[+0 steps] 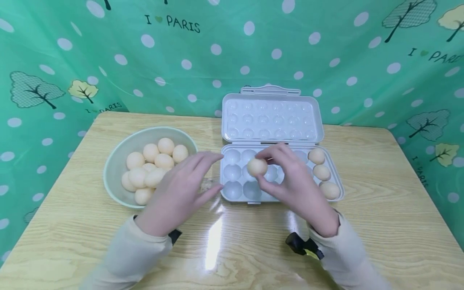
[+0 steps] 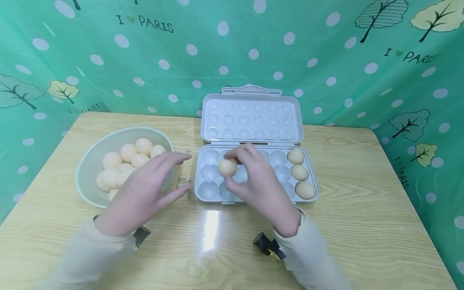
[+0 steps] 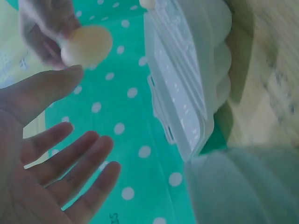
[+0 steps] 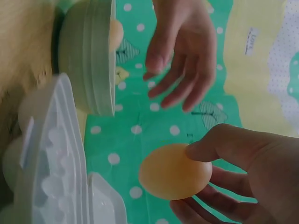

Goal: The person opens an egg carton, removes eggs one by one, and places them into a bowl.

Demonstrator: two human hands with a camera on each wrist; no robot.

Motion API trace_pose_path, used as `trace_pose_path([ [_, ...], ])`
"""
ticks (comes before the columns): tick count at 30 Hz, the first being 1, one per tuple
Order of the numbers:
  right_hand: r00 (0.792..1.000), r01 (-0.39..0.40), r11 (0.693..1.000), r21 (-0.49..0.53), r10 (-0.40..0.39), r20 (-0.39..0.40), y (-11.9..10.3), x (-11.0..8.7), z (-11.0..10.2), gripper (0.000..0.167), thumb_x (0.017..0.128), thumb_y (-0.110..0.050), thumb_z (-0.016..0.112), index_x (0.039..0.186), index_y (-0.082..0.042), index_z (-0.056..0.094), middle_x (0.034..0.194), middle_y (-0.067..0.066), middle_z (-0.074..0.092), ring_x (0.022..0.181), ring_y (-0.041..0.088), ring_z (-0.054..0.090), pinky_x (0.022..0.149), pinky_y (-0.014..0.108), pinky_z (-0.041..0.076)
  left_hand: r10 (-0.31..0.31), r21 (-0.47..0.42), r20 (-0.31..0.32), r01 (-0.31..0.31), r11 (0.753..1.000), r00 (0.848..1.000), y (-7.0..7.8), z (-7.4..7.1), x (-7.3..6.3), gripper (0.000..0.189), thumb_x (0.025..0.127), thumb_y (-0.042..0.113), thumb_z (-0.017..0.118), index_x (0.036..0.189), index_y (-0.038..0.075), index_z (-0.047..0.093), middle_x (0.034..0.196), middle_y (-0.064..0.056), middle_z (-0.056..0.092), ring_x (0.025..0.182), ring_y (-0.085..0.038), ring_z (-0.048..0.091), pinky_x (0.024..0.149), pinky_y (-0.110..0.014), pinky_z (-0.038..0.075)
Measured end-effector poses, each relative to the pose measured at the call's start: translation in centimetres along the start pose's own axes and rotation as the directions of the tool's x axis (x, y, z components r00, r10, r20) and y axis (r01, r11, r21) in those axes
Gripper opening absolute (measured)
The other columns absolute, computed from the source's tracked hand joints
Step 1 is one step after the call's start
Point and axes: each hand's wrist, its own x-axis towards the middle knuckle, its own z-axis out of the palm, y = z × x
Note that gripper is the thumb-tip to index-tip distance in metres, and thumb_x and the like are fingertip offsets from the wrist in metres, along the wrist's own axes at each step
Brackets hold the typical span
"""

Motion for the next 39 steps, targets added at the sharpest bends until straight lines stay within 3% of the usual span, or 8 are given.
trace_pose_path([
  [6,1.000,0.019,0.998,0.067,-0.019,-0.001,-0.7,-0.2,1.5,0.037,0.081,-0.002,0.077,0.114,-0.005,0.061,0.108,0.002,0.062,0.104,0.016,0.063,0.092,0.030,0.054,0.038,-0.039,-0.037,-0.039,0.998,0.999,0.8,0.9,0.1,0.058,0.082,0.028,0.082,0.131,0.009,0.056,0.123,-0.006,0.063,0.110,-0.022,0.064,0.092,-0.036,0.056],
  [12,0.999,0.050,0.992,0.116,-0.051,0.006,-1.5,-0.2,2.6,0.041,0.082,-0.003,0.076,0.118,-0.004,0.058,0.108,0.004,0.062,0.104,0.016,0.062,0.093,0.030,0.054,0.066,-0.051,-0.004,-0.066,0.997,0.998,1.5,1.6,0.0,0.054,0.083,0.024,0.082,0.128,0.009,0.057,0.121,-0.004,0.063,0.110,-0.019,0.063,0.088,-0.032,0.058],
  [21,0.998,-0.016,0.961,0.275,-0.001,0.064,-2.4,-0.4,3.3,0.036,0.085,-0.003,0.074,0.117,-0.007,0.059,0.112,0.000,0.061,0.110,0.014,0.062,0.095,0.025,0.054,0.067,-0.088,-0.036,-0.070,0.994,0.997,1.9,1.9,0.0,0.048,0.079,0.014,0.084,0.120,0.010,0.061,0.117,-0.001,0.062,0.105,-0.016,0.062,0.086,-0.030,0.058],
  [33,1.000,-0.015,0.968,0.250,0.012,0.014,-2.4,-0.5,3.3,0.033,0.088,-0.008,0.075,0.116,-0.006,0.059,0.113,0.003,0.062,0.110,0.016,0.062,0.094,0.029,0.056,0.076,-0.119,-0.105,-0.088,0.989,0.992,1.5,1.4,0.1,0.044,0.079,0.009,0.082,0.119,0.007,0.063,0.117,-0.006,0.063,0.104,-0.020,0.063,0.086,-0.032,0.058],
  [39,0.999,-0.027,0.977,0.213,0.033,-0.023,-2.2,-0.2,2.5,0.034,0.087,-0.008,0.076,0.116,-0.005,0.059,0.112,0.006,0.062,0.108,0.017,0.063,0.095,0.028,0.055,0.058,-0.063,-0.172,-0.070,0.996,0.983,0.4,0.3,0.2,0.045,0.077,0.008,0.082,0.118,0.004,0.063,0.113,-0.009,0.065,0.100,-0.024,0.065,0.088,-0.034,0.058],
])
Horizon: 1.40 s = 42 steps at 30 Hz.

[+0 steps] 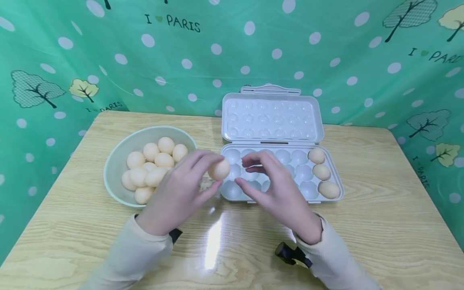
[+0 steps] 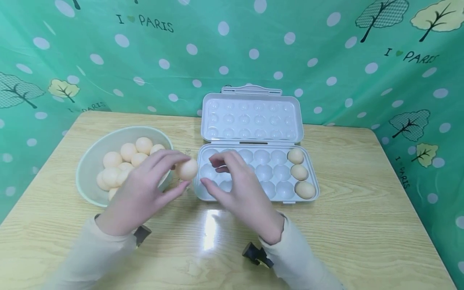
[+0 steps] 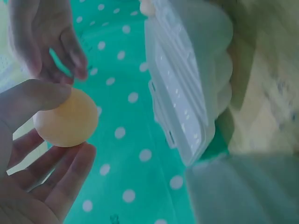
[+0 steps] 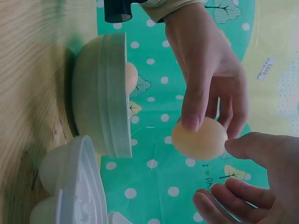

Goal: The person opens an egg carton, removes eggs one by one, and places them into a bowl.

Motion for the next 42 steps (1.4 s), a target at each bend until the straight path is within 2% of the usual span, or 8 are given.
trace_pose_path([
  [4,1.000,-0.017,1.000,-0.022,0.016,-0.023,0.3,0.1,-0.7,0.034,0.087,-0.008,0.076,0.117,-0.004,0.059,0.113,0.008,0.062,0.106,0.018,0.065,0.095,0.028,0.055,-0.033,0.052,-0.029,0.034,0.998,0.999,-0.9,-1.1,0.1,0.046,0.077,0.007,0.083,0.118,0.001,0.063,0.112,-0.011,0.065,0.100,-0.026,0.065,0.090,-0.036,0.057],
  [7,0.999,-0.039,0.996,-0.079,0.036,-0.036,0.7,0.1,-1.3,0.033,0.088,-0.011,0.075,0.117,-0.005,0.060,0.113,0.007,0.063,0.105,0.018,0.065,0.093,0.029,0.055,-0.079,0.064,-0.033,0.081,0.995,0.996,-1.6,-1.7,0.1,0.046,0.078,0.007,0.082,0.119,0.000,0.063,0.111,-0.013,0.065,0.100,-0.027,0.064,0.089,-0.038,0.057],
  [13,0.994,-0.103,0.975,-0.195,0.096,-0.043,2.4,0.3,-2.7,0.034,0.090,-0.012,0.073,0.120,-0.003,0.058,0.114,0.009,0.062,0.105,0.023,0.064,0.093,0.035,0.055,-0.192,0.070,-0.011,0.192,0.979,0.981,-3.0,-2.6,0.1,0.045,0.081,0.005,0.079,0.122,0.000,0.061,0.114,-0.014,0.065,0.099,-0.028,0.063,0.081,-0.042,0.056],
  [19,0.985,-0.172,0.955,-0.242,0.165,-0.049,3.8,0.6,-3.7,0.032,0.093,-0.010,0.069,0.120,0.001,0.057,0.114,0.013,0.061,0.106,0.028,0.063,0.094,0.043,0.054,-0.246,0.086,0.033,0.243,0.966,0.969,-3.7,-3.0,-0.1,0.041,0.082,0.004,0.079,0.119,0.001,0.061,0.112,-0.013,0.064,0.099,-0.030,0.062,0.082,-0.045,0.055],
  [26,0.975,-0.222,0.934,-0.280,0.211,-0.067,4.9,0.3,-4.8,0.032,0.092,-0.008,0.069,0.120,0.003,0.056,0.115,0.015,0.061,0.106,0.030,0.062,0.095,0.046,0.053,-0.346,0.139,0.078,0.333,0.933,0.935,-3.6,-3.2,-0.2,0.040,0.085,0.008,0.076,0.122,0.004,0.060,0.115,-0.014,0.064,0.098,-0.033,0.061,0.079,-0.050,0.054],
  [29,0.970,-0.244,0.918,-0.312,0.231,-0.078,5.6,0.0,-5.5,0.032,0.092,-0.008,0.069,0.119,0.004,0.057,0.113,0.017,0.062,0.105,0.031,0.063,0.093,0.048,0.054,-0.369,0.164,0.091,0.352,0.922,0.925,-3.7,-3.1,-0.3,0.041,0.086,0.010,0.075,0.124,0.004,0.060,0.116,-0.016,0.064,0.097,-0.034,0.061,0.076,-0.051,0.054],
  [37,0.925,-0.379,0.868,-0.322,0.368,-0.095,7.6,-0.6,-7.6,0.034,0.096,-0.013,0.063,0.122,0.007,0.054,0.118,0.021,0.059,0.109,0.037,0.060,0.097,0.054,0.050,-0.412,0.187,0.141,0.384,0.904,0.900,-4.0,-3.0,-0.3,0.043,0.088,0.011,0.073,0.128,0.005,0.057,0.118,-0.016,0.063,0.098,-0.035,0.060,0.077,-0.052,0.054],
  [42,0.880,-0.462,0.806,-0.371,0.468,-0.080,8.9,-0.9,-8.7,0.038,0.098,-0.019,0.061,0.124,0.007,0.052,0.119,0.023,0.058,0.111,0.039,0.057,0.097,0.056,0.049,-0.455,0.204,0.187,0.419,0.885,0.871,-4.2,-3.0,-0.4,0.043,0.088,0.008,0.072,0.128,0.006,0.056,0.121,-0.016,0.061,0.103,-0.035,0.058,0.081,-0.053,0.053],
])
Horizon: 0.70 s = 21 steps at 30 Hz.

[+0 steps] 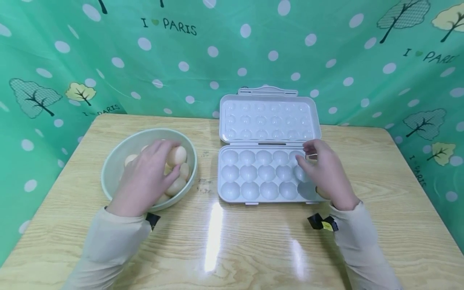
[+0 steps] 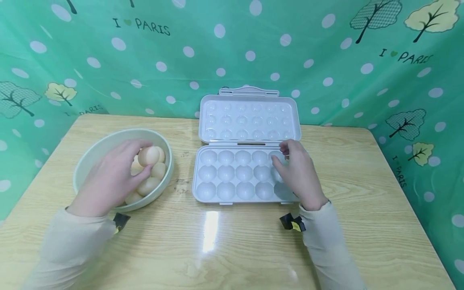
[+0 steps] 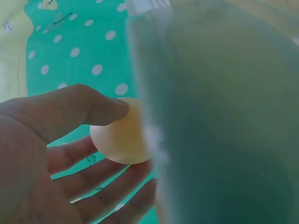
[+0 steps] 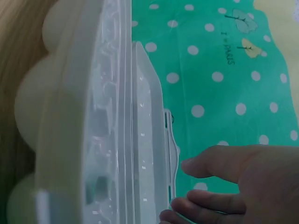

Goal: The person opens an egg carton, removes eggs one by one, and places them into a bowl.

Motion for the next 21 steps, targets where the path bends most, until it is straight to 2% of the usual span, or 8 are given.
trace_pose_path([
  [4,0.998,-0.046,0.998,-0.048,0.049,0.048,0.7,0.1,-0.8,0.040,0.098,-0.020,0.060,0.125,0.008,0.052,0.120,0.027,0.057,0.112,0.043,0.055,0.096,0.058,0.048,-0.009,0.017,0.045,0.009,1.000,0.999,-0.4,0.2,0.1,0.043,0.089,0.007,0.070,0.129,0.006,0.055,0.121,-0.016,0.060,0.106,-0.036,0.059,0.079,-0.055,0.054],
  [10,0.991,-0.070,0.994,-0.083,0.079,0.110,1.5,0.2,-1.9,0.040,0.098,-0.022,0.058,0.121,0.011,0.055,0.120,0.028,0.056,0.112,0.045,0.053,0.094,0.060,0.046,0.002,0.056,0.109,-0.008,0.998,0.994,-1.1,0.4,0.3,0.043,0.087,0.006,0.070,0.127,0.005,0.057,0.118,-0.016,0.062,0.103,-0.037,0.061,0.075,-0.055,0.053],
  [16,0.969,-0.088,0.987,-0.136,0.116,0.217,2.0,0.4,-2.2,0.043,0.097,-0.024,0.062,0.120,0.012,0.057,0.119,0.030,0.058,0.114,0.046,0.052,0.094,0.061,0.045,0.056,0.115,0.115,-0.070,0.991,0.992,-1.3,0.7,0.0,0.047,0.084,0.004,0.075,0.128,0.004,0.059,0.118,-0.018,0.064,0.100,-0.039,0.063,0.076,-0.053,0.054],
  [21,0.954,-0.102,0.981,-0.163,0.143,0.262,2.0,0.6,-2.3,0.043,0.097,-0.025,0.062,0.121,0.010,0.057,0.122,0.031,0.057,0.116,0.047,0.052,0.096,0.062,0.045,0.088,0.125,0.096,-0.100,0.987,0.991,-1.5,1.0,0.0,0.045,0.085,0.003,0.075,0.126,0.003,0.059,0.117,-0.017,0.064,0.098,-0.038,0.063,0.074,-0.051,0.055],
])
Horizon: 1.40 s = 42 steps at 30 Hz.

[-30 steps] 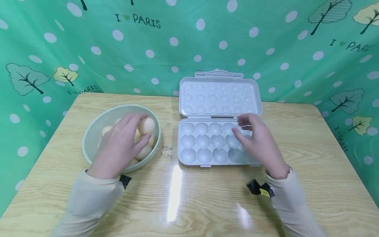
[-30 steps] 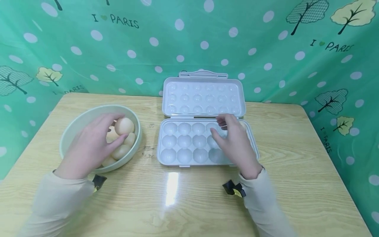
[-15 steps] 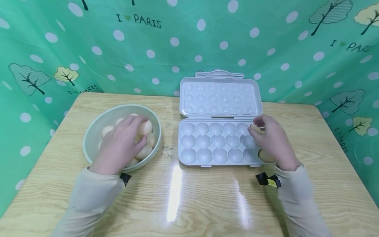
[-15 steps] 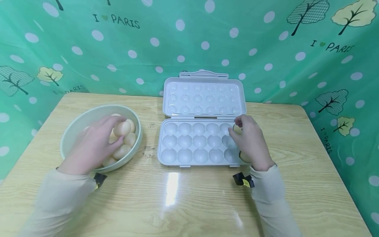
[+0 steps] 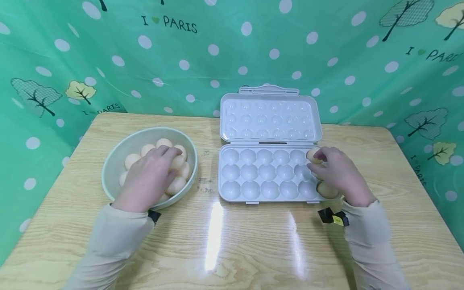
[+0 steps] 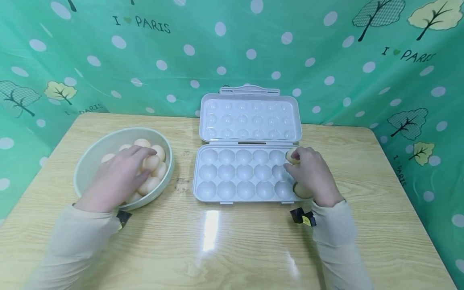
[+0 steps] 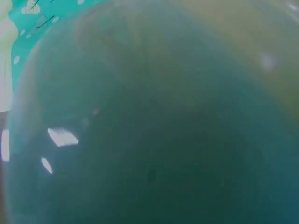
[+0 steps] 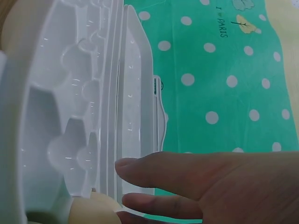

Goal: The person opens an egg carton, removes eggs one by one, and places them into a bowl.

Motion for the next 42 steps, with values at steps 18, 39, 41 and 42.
trace_pose_path([
  [18,0.996,-0.071,0.997,-0.005,0.072,0.049,0.7,0.1,-0.5,0.040,0.092,-0.018,0.066,0.121,0.008,0.060,0.118,0.028,0.058,0.106,0.041,0.053,0.090,0.059,0.047,-0.045,-0.032,-0.031,0.044,0.999,0.998,-0.2,-0.5,0.4,0.039,0.088,0.006,0.070,0.125,-0.001,0.058,0.126,-0.019,0.059,0.111,-0.042,0.058,0.079,-0.059,0.053],
  [39,0.998,-0.047,0.999,-0.009,0.046,-0.049,0.5,-0.4,-0.7,0.039,0.088,-0.019,0.068,0.120,0.004,0.063,0.112,0.024,0.063,0.097,0.037,0.055,0.078,0.049,0.049,-0.126,-0.146,-0.145,0.105,0.984,0.981,-0.8,-3.7,-0.8,0.032,0.094,0.016,0.068,0.124,0.009,0.061,0.120,-0.013,0.062,0.106,-0.034,0.061,0.084,-0.055,0.049],
  [41,0.996,-0.025,1.000,-0.003,0.025,-0.087,0.2,-0.7,-0.9,0.037,0.088,-0.017,0.067,0.119,0.003,0.063,0.112,0.024,0.062,0.099,0.038,0.054,0.080,0.051,0.049,-0.124,-0.153,-0.148,0.101,0.983,0.981,-0.6,-3.8,-0.9,0.031,0.094,0.016,0.067,0.124,0.009,0.062,0.119,-0.012,0.062,0.106,-0.034,0.061,0.083,-0.055,0.049],
  [42,0.994,-0.010,1.000,-0.001,0.009,-0.110,0.1,-0.9,-1.0,0.035,0.088,-0.015,0.067,0.118,0.003,0.063,0.113,0.024,0.062,0.100,0.038,0.054,0.081,0.053,0.049,-0.120,-0.155,-0.152,0.096,0.983,0.981,-0.6,-3.8,-0.9,0.031,0.094,0.016,0.067,0.123,0.009,0.062,0.119,-0.011,0.063,0.105,-0.033,0.061,0.082,-0.055,0.050],
])
